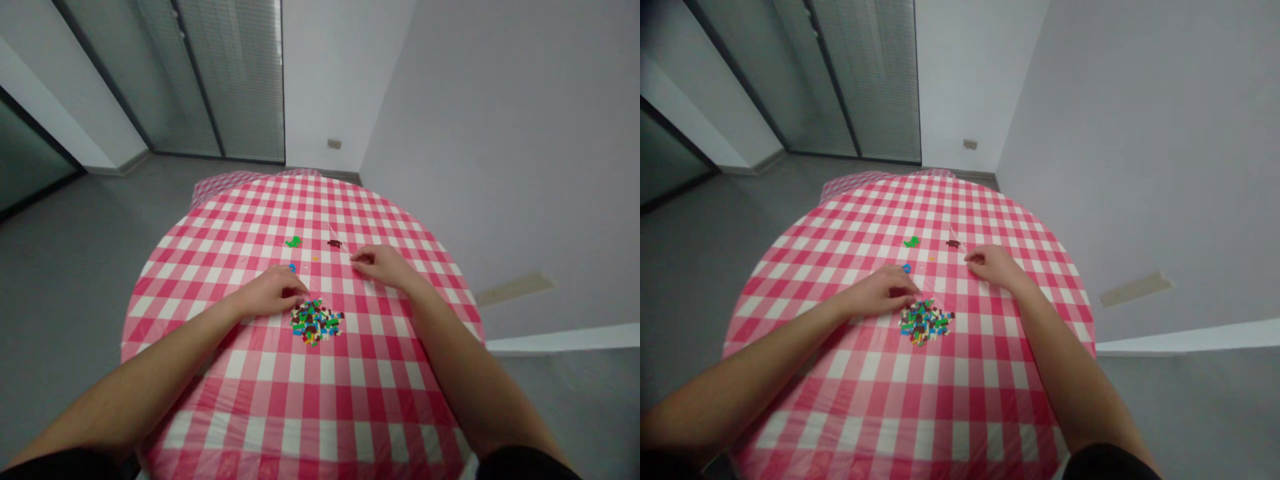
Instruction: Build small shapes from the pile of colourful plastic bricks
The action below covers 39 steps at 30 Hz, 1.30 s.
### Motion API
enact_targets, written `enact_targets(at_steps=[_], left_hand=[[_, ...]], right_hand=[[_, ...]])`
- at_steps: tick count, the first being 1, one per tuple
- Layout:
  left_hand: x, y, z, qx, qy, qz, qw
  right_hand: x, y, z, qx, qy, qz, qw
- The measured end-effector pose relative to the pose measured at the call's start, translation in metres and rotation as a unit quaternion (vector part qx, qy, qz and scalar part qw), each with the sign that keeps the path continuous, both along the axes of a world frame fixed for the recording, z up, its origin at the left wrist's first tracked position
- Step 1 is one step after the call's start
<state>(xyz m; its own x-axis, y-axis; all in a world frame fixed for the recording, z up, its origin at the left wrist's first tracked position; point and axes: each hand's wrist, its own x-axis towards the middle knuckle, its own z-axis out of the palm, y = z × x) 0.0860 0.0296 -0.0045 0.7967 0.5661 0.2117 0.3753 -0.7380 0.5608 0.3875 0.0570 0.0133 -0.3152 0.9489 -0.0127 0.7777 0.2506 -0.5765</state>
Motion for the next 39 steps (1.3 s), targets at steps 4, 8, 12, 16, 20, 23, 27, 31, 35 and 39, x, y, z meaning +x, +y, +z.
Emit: enact_targets(at_steps=[4,8,12,16,20,23,27,31,35,39], left_hand=[[-0.002,-0.002,0.006,-0.013,0.015,-0.04,0.999],[-0.004,-0.002,0.006,-0.016,0.013,-0.055,0.998],[-0.004,-0.001,0.004,-0.033,-0.006,-0.075,0.997],[-0.002,-0.003,0.005,-0.03,-0.001,-0.067,0.997],[0.0,-0.004,0.007,-0.032,0.01,-0.068,0.997],[0.0,-0.005,0.007,-0.034,0.008,-0.069,0.997],[0.0,-0.005,0.006,-0.041,0.004,-0.075,0.996],[0.001,-0.006,0.006,-0.044,-0.002,-0.081,0.996],[0.001,-0.005,0.006,-0.041,-0.001,-0.081,0.996],[0.001,-0.005,0.006,-0.043,0.002,-0.083,0.996]], right_hand=[[-0.035,-0.023,0.005,-0.023,-0.004,0.194,0.981],[-0.058,-0.034,0.001,-0.012,-0.023,0.286,0.958],[-0.063,-0.033,-0.003,-0.008,-0.013,0.293,0.956],[-0.062,-0.033,-0.003,-0.01,-0.005,0.27,0.963],[-0.06,-0.032,-0.005,-0.023,0.012,0.239,0.971],[-0.057,-0.03,-0.01,-0.03,0.032,0.186,0.982],[-0.056,-0.028,-0.017,-0.026,0.043,0.155,0.987],[-0.057,-0.029,-0.017,-0.019,0.049,0.179,0.983],[-0.057,-0.029,-0.017,-0.019,0.054,0.188,0.981],[-0.053,-0.025,-0.017,-0.012,0.06,0.157,0.986]])
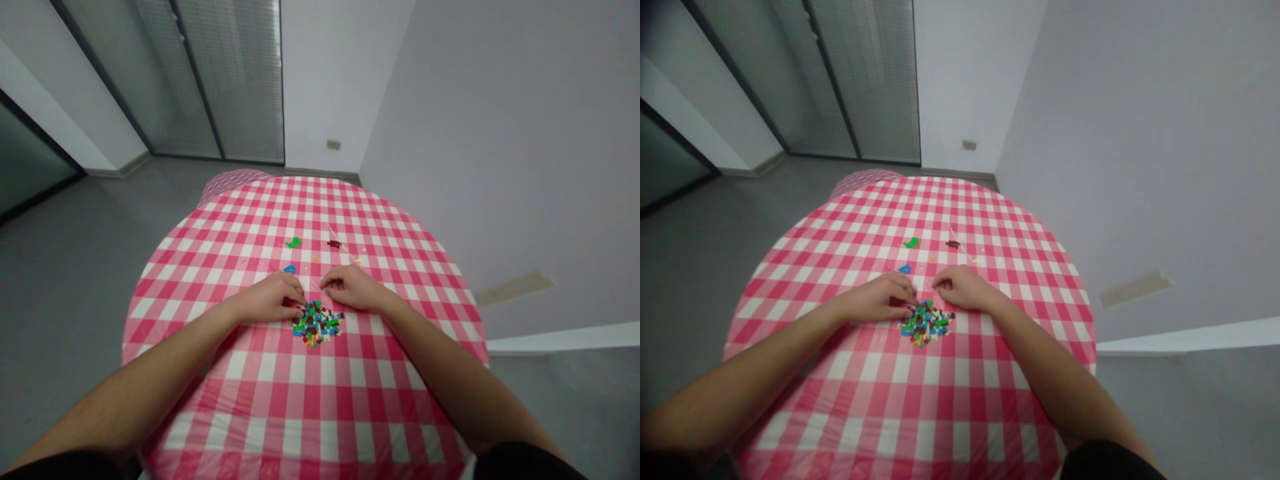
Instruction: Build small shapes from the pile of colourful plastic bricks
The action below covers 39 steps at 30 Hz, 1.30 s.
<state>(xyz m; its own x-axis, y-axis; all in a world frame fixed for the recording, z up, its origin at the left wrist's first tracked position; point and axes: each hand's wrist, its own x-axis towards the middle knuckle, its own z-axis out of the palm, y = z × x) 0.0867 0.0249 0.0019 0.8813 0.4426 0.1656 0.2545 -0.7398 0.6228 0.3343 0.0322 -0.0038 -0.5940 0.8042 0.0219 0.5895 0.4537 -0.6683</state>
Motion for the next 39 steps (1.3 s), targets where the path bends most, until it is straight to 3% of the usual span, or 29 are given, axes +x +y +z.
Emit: enact_targets(at_steps=[5,7,10,14,24,39], left_hand=[[0.0,0.001,-0.001,0.0,0.001,0.005,1.0],[-0.001,0.001,-0.002,-0.001,-0.004,0.004,1.0],[0.0,0.001,-0.002,-0.005,-0.01,0.002,1.0],[0.001,0.0,-0.001,0.0,-0.007,0.002,1.0],[0.0,0.001,-0.003,0.0,-0.004,0.002,1.0],[0.0,0.001,-0.003,-0.003,0.003,0.008,1.0]], right_hand=[[0.038,0.025,0.002,0.086,0.041,-0.201,0.975],[0.059,0.037,0.0,0.138,-0.007,-0.288,0.948],[0.082,0.05,-0.007,0.154,-0.081,-0.346,0.922],[0.087,0.056,-0.017,0.152,-0.127,-0.354,0.914],[0.091,0.057,-0.021,0.137,-0.069,-0.294,0.943],[0.089,0.061,-0.026,0.152,-0.068,-0.307,0.937]])
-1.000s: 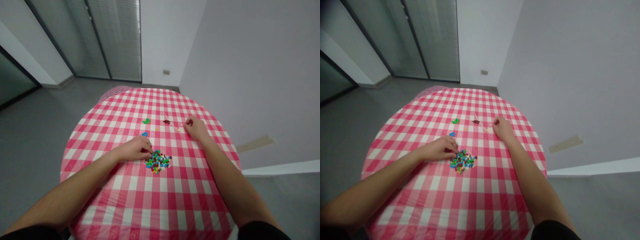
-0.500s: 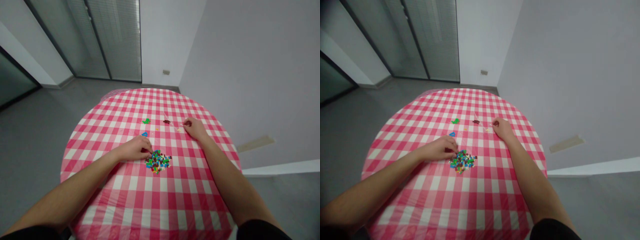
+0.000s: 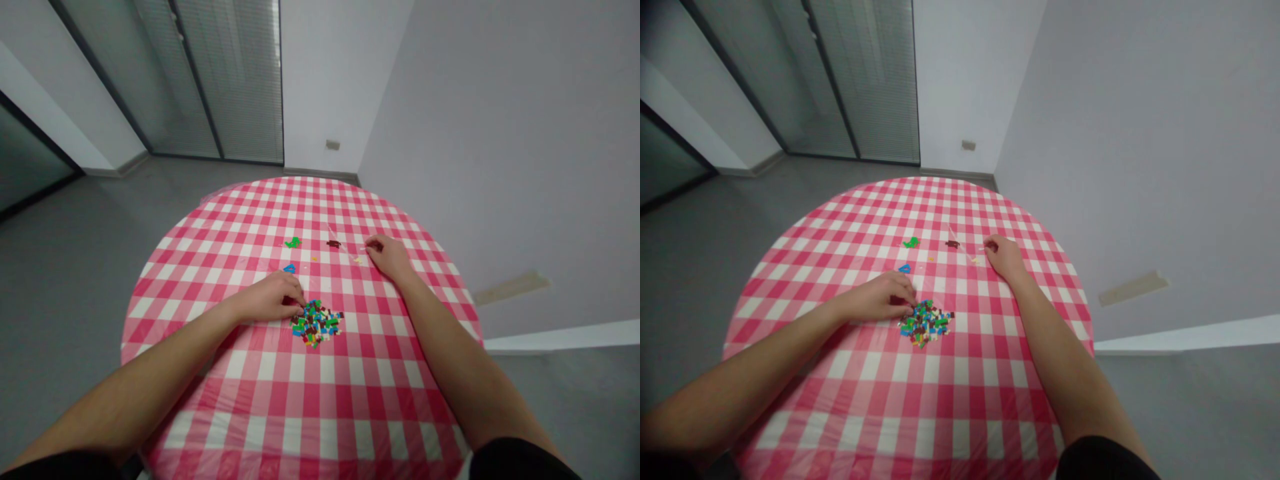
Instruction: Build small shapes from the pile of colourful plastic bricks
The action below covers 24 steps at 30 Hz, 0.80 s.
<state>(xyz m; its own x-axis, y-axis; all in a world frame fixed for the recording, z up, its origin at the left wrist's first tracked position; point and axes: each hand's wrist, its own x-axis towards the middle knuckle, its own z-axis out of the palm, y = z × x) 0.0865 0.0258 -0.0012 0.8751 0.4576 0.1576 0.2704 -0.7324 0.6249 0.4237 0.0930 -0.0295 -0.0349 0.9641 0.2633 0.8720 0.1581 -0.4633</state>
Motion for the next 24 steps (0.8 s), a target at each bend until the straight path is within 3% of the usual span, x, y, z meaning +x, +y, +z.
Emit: enact_targets(at_steps=[10,24], left_hand=[[0.0009,0.0,0.0008,0.016,-0.002,0.001,1.0],[0.0011,0.0002,-0.0024,0.01,-0.007,0.01,1.0]], right_hand=[[-0.002,0.0012,0.0001,0.007,-0.058,0.022,0.998],[-0.007,0.0008,-0.002,0.029,-0.063,0.032,0.997]])
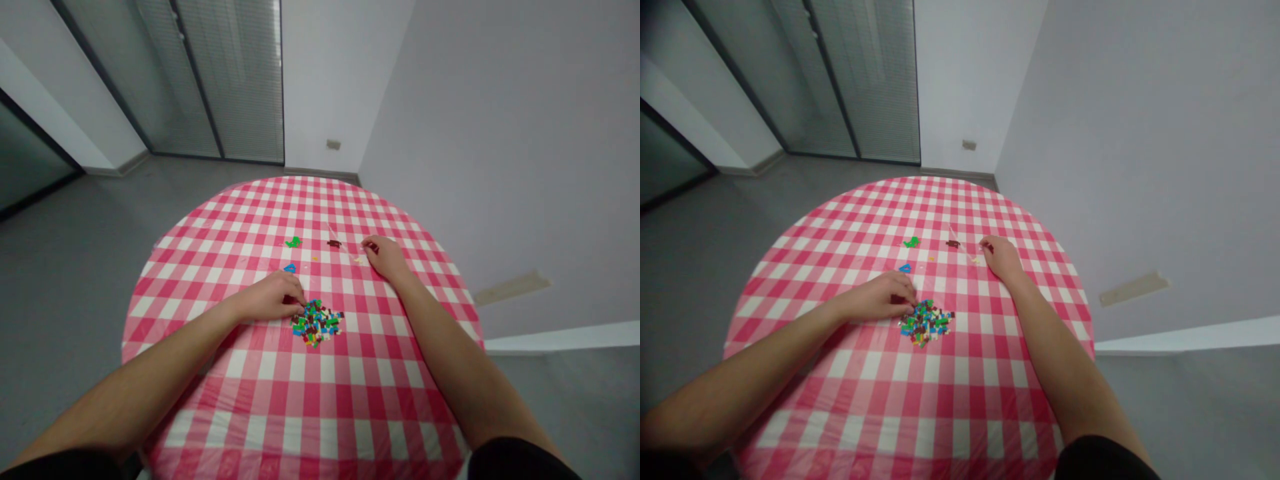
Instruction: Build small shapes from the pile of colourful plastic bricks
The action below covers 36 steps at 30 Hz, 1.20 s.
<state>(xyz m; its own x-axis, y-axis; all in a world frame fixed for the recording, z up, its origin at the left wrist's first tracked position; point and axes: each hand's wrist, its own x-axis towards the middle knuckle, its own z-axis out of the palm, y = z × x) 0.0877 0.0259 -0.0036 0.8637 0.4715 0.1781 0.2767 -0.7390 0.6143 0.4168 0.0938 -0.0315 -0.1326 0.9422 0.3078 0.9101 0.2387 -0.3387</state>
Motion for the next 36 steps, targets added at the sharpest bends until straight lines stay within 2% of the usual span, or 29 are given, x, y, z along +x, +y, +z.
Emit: enact_targets(at_steps=[7,20,24,26,27,30,31,33,36], left_hand=[[-0.001,0.001,-0.002,-0.003,-0.003,0.001,1.0],[-0.001,0.002,-0.003,-0.004,-0.004,-0.003,1.0],[-0.001,0.001,-0.001,0.004,-0.003,-0.006,1.0],[0.0,0.0,0.001,0.007,-0.001,-0.007,1.0],[0.0,0.0,0.002,0.008,-0.001,-0.008,1.0],[0.001,-0.001,0.003,0.01,-0.002,-0.009,1.0],[0.001,-0.001,0.004,0.01,-0.002,-0.01,1.0],[0.001,-0.001,0.004,0.008,-0.001,-0.01,1.0],[0.001,-0.002,0.005,0.006,0.0,-0.009,1.0]], right_hand=[[-0.003,0.0,0.001,-0.013,-0.02,0.041,0.999],[-0.009,-0.002,0.004,-0.013,-0.013,0.053,0.998],[-0.015,-0.014,0.019,-0.009,0.037,0.05,0.998],[-0.024,-0.026,0.033,-0.068,0.067,0.103,0.99],[-0.03,-0.033,0.04,-0.124,0.076,0.156,0.977],[-0.049,-0.056,0.057,-0.285,0.047,0.29,0.912],[-0.055,-0.062,0.06,-0.322,0.024,0.313,0.893],[-0.064,-0.07,0.063,-0.359,-0.011,0.332,0.872],[-0.071,-0.074,0.063,-0.364,-0.029,0.331,0.87]])
